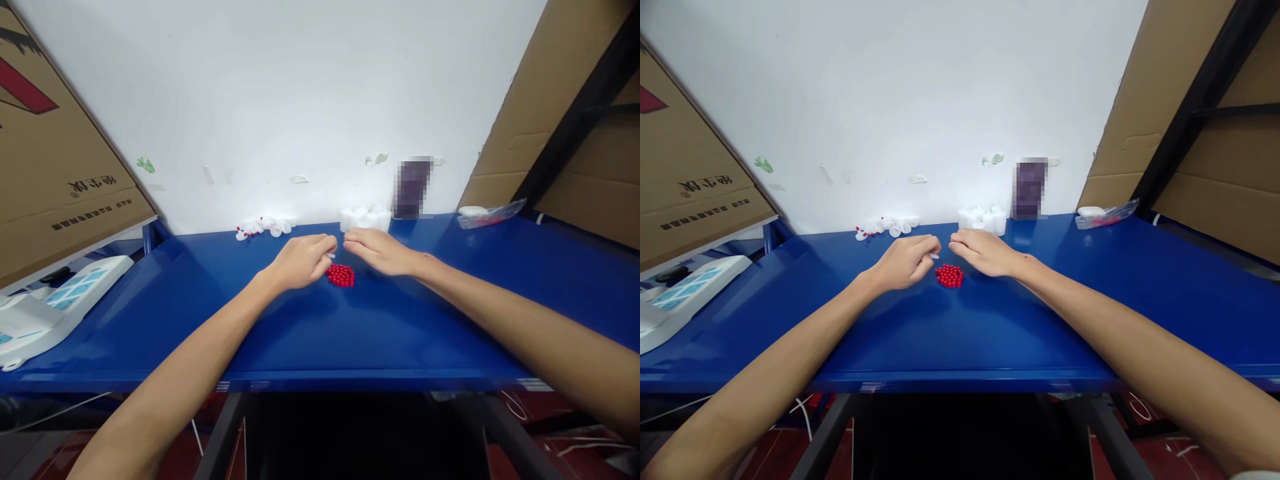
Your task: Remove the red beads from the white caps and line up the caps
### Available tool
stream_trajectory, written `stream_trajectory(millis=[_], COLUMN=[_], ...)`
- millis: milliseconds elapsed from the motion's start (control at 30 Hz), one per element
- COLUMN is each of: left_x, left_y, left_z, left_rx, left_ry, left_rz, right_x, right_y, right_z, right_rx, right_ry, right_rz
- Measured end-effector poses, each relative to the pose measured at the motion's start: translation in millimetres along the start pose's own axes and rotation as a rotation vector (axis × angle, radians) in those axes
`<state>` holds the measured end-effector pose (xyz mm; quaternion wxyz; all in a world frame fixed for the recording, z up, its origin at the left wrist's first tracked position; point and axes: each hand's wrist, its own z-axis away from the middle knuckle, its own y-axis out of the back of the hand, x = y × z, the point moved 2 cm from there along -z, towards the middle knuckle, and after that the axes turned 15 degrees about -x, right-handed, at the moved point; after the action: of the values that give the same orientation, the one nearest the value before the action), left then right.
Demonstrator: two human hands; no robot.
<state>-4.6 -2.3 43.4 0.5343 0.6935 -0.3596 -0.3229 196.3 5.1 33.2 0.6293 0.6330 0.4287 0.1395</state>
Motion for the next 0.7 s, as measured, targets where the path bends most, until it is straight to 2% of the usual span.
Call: stream_trajectory(millis=[133,300,400,567,700], left_x=[0.6,-1.8,-2.5,-2.3,-2.0], left_y=[-2.5,-3.9,-4.8,-6.4,-7.4], left_z=[-0.5,-0.1,-0.4,-0.7,-0.8], left_rx=[-0.032,-0.046,-0.062,-0.104,-0.124], left_ry=[0.0,0.007,0.01,0.028,0.034], left_rz=[0.013,0.056,0.073,0.091,0.093], right_x=[8.4,23.4,22.7,9.9,5.5], right_y=[-3.8,-7.9,-7.9,-3.3,0.3], right_z=[1.3,2.8,2.6,3.1,5.6], right_rx=[-0.106,-0.169,-0.246,-0.402,-0.43], right_ry=[-0.13,-0.276,-0.367,-0.379,-0.351], right_rz=[0.058,0.078,0.137,0.236,0.265])
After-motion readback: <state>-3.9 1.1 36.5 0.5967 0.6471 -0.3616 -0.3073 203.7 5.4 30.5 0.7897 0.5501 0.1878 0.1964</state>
